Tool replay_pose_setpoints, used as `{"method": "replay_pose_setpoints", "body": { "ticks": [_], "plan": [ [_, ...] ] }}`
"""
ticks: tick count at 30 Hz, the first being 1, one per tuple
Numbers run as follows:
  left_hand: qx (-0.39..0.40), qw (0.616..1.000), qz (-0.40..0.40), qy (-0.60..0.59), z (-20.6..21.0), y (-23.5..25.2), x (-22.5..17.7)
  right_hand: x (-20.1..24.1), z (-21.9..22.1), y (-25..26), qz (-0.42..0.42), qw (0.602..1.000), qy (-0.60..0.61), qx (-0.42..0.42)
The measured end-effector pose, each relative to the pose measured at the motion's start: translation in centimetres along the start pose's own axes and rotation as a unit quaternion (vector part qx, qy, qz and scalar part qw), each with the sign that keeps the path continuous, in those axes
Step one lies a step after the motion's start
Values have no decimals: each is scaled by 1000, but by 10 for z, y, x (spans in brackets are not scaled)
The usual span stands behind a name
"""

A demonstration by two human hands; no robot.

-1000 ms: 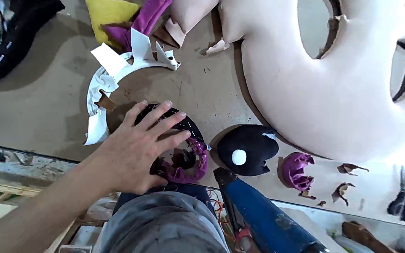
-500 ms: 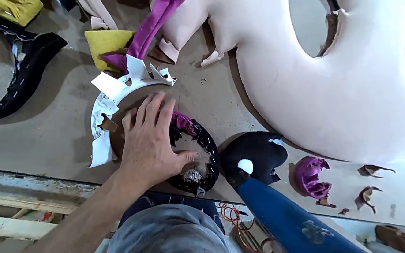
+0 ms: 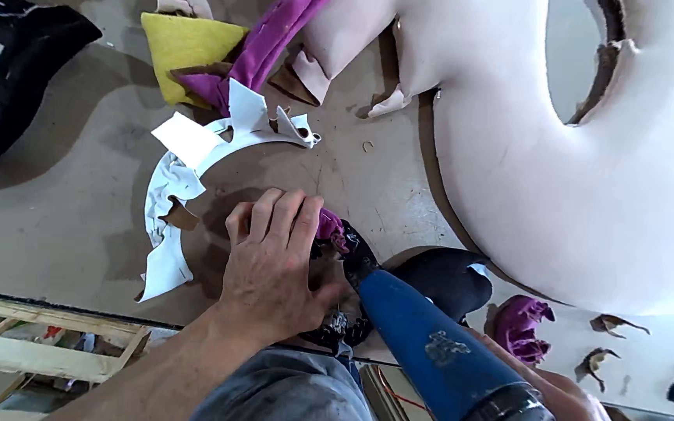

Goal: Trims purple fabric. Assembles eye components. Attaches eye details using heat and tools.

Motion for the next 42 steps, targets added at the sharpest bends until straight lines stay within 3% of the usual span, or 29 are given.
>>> {"method": "replay_pose_setpoints", "body": {
  "ticks": [21, 26, 31, 42],
  "plan": [
    [5, 1000, 1, -28, 0, 1, 1, 21, 4, 23, -7, 997, -67, 37],
    [13, 995, 56, -86, 1, 4, 1, 22, -15, 18, 1, 998, -52, 21],
    [-22, 982, 51, -179, -7, 2, 5, 29, -15, 24, 14, 998, -51, 35],
    [-29, 980, 65, -188, -7, 2, 7, 20, -16, 32, 13, 998, -46, 38]
  ]
}}
Point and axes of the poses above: each hand's wrist, its own y-axis towards the middle knuckle, its own z-axis out of the palm, x = y × z, the point moved 5 cm from there along y, towards the middle knuckle, and after that the axes turned 3 degrees about -z, right-handed, at the moved point
